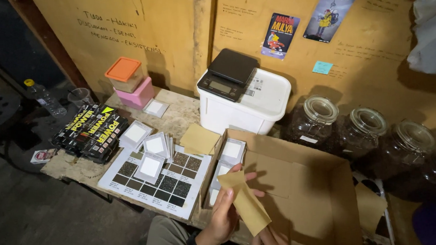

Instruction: The person picks up and sorts small paper packets and rectangular cards by hand, moving them from a workspace into a cardboard box and arranging them on a wooden table.

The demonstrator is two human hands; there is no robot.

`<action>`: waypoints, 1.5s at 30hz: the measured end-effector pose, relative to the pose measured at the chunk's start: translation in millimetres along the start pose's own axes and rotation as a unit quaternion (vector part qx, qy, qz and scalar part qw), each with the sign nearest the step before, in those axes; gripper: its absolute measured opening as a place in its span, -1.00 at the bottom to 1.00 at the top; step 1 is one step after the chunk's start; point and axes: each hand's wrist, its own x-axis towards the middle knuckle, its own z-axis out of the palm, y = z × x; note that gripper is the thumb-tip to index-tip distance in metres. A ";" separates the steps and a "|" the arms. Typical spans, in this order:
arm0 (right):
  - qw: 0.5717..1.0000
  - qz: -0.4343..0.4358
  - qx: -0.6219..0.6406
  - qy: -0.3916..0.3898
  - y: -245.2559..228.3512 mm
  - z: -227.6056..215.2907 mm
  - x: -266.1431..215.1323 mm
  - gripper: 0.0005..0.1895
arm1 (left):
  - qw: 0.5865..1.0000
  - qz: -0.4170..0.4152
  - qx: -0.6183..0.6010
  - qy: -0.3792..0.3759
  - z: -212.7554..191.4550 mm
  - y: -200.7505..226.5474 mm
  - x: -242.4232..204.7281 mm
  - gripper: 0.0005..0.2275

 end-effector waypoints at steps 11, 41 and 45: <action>0.976 0.175 -0.010 -0.132 -2.0 -4.1 -10.2 -0.53 | 0.989 -0.052 0.095 -0.103 -5.2 13.7 -5.6 -0.32; 0.724 0.057 -0.076 -0.683 -8.6 42.4 142.3 -0.84 | 0.965 0.114 -0.042 0.233 -36.5 23.0 11.4 -0.24; 0.730 0.122 -0.060 -0.670 11.8 59.0 110.9 -0.82 | 0.964 0.091 -0.035 0.247 -38.6 20.3 12.6 -0.18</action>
